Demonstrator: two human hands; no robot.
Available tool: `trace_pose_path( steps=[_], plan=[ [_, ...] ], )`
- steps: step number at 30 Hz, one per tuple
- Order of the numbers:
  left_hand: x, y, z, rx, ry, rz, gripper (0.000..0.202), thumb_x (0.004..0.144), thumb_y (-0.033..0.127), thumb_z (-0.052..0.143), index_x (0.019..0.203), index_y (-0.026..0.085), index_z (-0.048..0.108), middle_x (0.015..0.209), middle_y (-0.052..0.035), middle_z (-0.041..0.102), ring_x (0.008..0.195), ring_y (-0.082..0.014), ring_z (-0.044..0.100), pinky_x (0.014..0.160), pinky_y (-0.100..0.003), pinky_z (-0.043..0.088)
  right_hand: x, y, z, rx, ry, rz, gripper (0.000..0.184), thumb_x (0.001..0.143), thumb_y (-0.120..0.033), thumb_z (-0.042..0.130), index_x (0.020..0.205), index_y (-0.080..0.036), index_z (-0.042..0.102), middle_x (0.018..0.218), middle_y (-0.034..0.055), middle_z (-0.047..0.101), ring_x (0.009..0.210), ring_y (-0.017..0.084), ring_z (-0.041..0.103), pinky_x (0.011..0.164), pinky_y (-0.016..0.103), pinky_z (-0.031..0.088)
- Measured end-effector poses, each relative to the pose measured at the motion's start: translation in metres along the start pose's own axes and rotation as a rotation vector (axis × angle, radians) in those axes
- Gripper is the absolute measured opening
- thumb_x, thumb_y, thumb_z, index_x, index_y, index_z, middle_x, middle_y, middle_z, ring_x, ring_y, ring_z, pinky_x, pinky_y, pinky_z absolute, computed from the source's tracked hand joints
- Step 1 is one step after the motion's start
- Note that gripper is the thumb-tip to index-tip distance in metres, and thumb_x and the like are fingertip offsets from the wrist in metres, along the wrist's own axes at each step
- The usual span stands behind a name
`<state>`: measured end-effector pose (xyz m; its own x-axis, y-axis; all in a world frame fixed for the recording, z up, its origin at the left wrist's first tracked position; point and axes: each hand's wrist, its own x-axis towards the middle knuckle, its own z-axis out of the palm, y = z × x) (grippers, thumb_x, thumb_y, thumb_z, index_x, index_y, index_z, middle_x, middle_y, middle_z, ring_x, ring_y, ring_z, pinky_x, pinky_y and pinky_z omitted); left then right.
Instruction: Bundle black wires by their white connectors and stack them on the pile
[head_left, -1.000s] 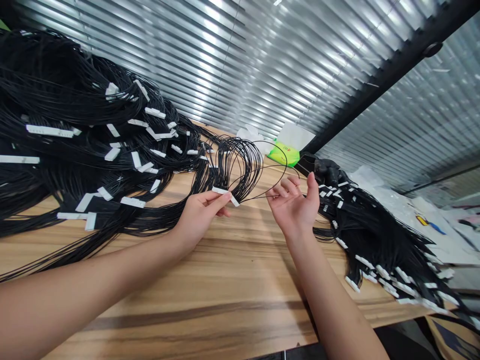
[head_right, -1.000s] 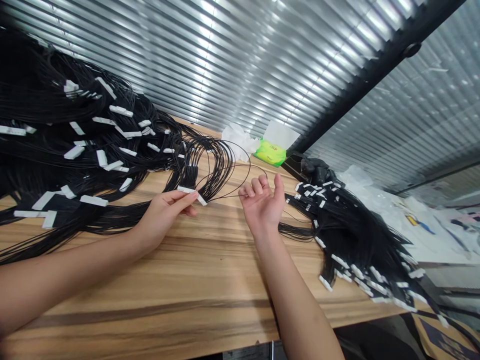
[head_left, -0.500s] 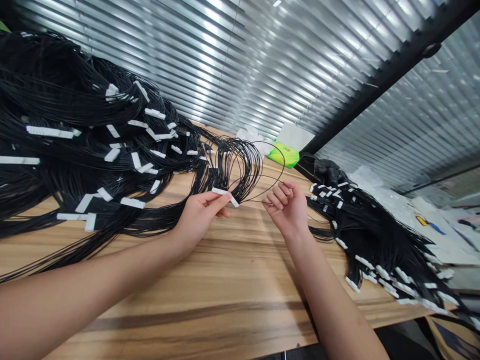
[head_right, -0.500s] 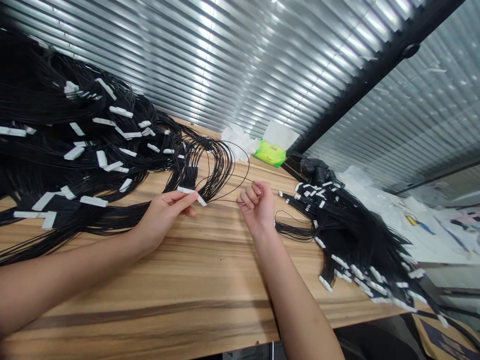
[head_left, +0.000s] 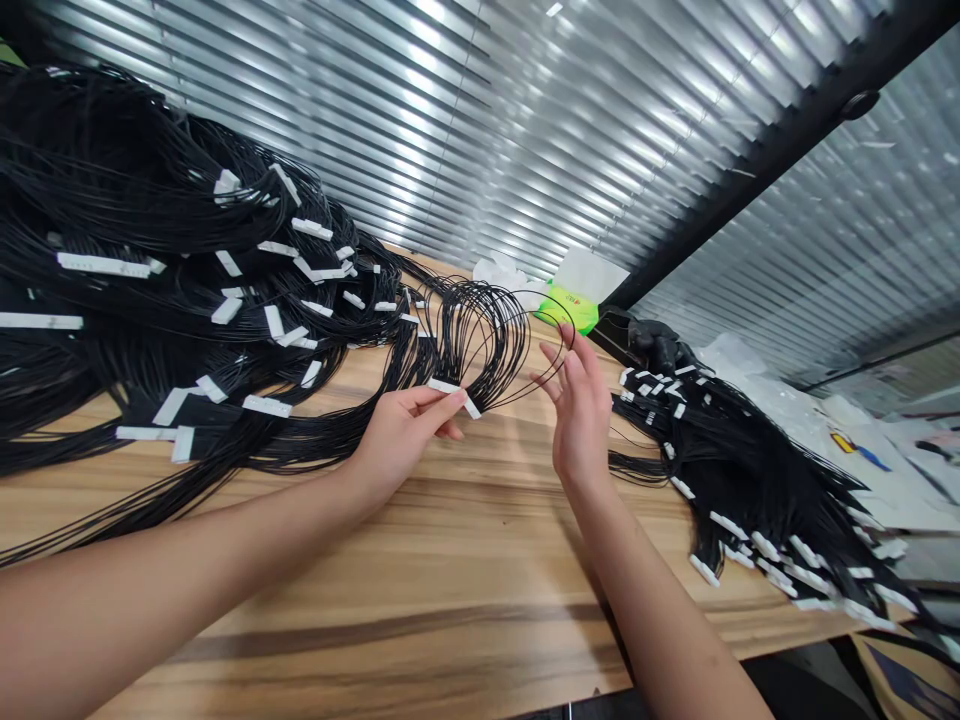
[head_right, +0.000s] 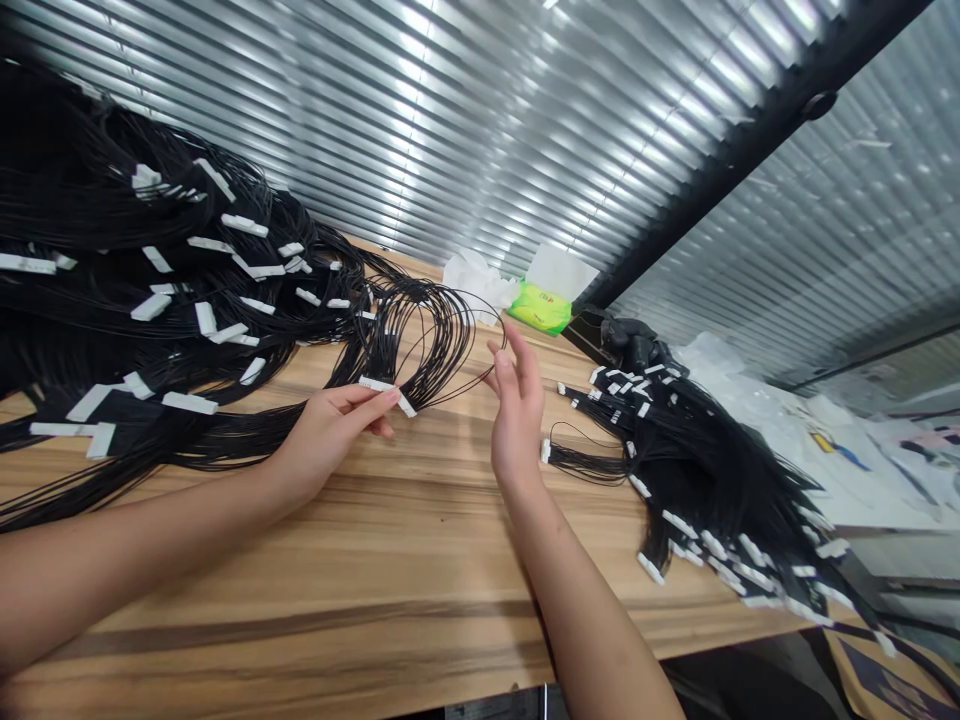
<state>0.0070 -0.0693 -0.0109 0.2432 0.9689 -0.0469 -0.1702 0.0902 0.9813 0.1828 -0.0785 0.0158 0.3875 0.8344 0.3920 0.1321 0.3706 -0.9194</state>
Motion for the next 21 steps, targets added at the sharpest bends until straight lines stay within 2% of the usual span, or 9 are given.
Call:
trace_pose_path(
  steps=[4, 6, 8, 10, 12, 18, 21],
  plan=[
    [0.000, -0.001, 0.000, 0.003, -0.010, -0.008, 0.024, 0.073, 0.040, 0.068, 0.076, 0.017, 0.072, 0.070, -0.0027, 0.071, 0.058, -0.0126, 0.061, 0.062, -0.025, 0.050, -0.012, -0.012, 0.003, -0.252, 0.138, -0.331, 0.033, 0.082, -0.036, 0.056, 0.115, -0.035, 0.058, 0.142, 0.0022, 0.044, 0.131, 0.026, 0.040, 0.087, 0.039, 0.046],
    [0.000, -0.001, 0.000, 0.007, -0.010, -0.009, 0.023, 0.074, 0.040, 0.068, 0.075, 0.017, 0.072, 0.068, -0.0019, 0.070, 0.057, -0.0122, 0.061, 0.062, -0.024, 0.050, -0.017, -0.017, 0.001, -0.321, 0.124, -0.384, 0.031, 0.081, -0.035, 0.058, 0.112, -0.034, 0.060, 0.136, 0.0032, 0.050, 0.131, 0.028, 0.039, 0.094, 0.044, 0.041],
    [0.000, -0.002, 0.000, 0.018, -0.011, -0.001, 0.024, 0.074, 0.041, 0.068, 0.074, 0.017, 0.072, 0.065, -0.0015, 0.068, 0.058, -0.0126, 0.060, 0.062, -0.024, 0.050, -0.020, -0.018, -0.001, -0.397, 0.001, -0.362, 0.019, 0.078, -0.034, 0.062, 0.097, -0.034, 0.066, 0.114, 0.0024, 0.064, 0.123, 0.029, 0.047, 0.101, 0.049, 0.032],
    [0.000, -0.002, -0.001, 0.031, -0.008, 0.008, 0.026, 0.074, 0.043, 0.068, 0.074, 0.017, 0.071, 0.062, -0.0014, 0.067, 0.058, -0.0134, 0.060, 0.062, -0.025, 0.050, -0.020, -0.015, -0.002, -0.482, -0.133, -0.326, 0.003, 0.075, -0.032, 0.066, 0.076, -0.033, 0.069, 0.087, -0.0006, 0.069, 0.110, 0.028, 0.056, 0.106, 0.051, 0.022],
    [0.000, -0.002, -0.001, 0.040, -0.007, 0.014, 0.028, 0.074, 0.044, 0.067, 0.074, 0.017, 0.071, 0.061, -0.0015, 0.066, 0.059, -0.0140, 0.060, 0.063, -0.026, 0.049, -0.019, -0.011, -0.002, -0.544, -0.182, -0.308, 0.010, 0.074, -0.032, 0.068, 0.064, -0.033, 0.067, 0.073, -0.0031, 0.068, 0.099, 0.026, 0.060, 0.108, 0.051, 0.016],
    [0.000, -0.003, -0.002, 0.051, -0.015, 0.007, 0.027, 0.074, 0.045, 0.066, 0.076, 0.018, 0.072, 0.058, -0.0007, 0.063, 0.059, -0.0141, 0.058, 0.064, -0.026, 0.047, -0.012, -0.006, 0.003, -0.616, -0.177, -0.304, 0.016, 0.078, -0.033, 0.066, 0.062, -0.030, 0.066, 0.074, -0.0030, 0.069, 0.083, 0.021, 0.061, 0.110, 0.050, 0.009],
    [0.000, -0.003, -0.002, 0.049, -0.009, 0.012, 0.027, 0.074, 0.044, 0.066, 0.075, 0.018, 0.072, 0.056, 0.0001, 0.062, 0.058, -0.0133, 0.056, 0.063, -0.025, 0.046, -0.012, -0.008, 0.004, -0.585, -0.207, -0.252, 0.014, 0.075, -0.034, 0.069, 0.063, -0.029, 0.066, 0.078, -0.0018, 0.069, 0.084, 0.021, 0.060, 0.109, 0.049, 0.014]
  ],
)
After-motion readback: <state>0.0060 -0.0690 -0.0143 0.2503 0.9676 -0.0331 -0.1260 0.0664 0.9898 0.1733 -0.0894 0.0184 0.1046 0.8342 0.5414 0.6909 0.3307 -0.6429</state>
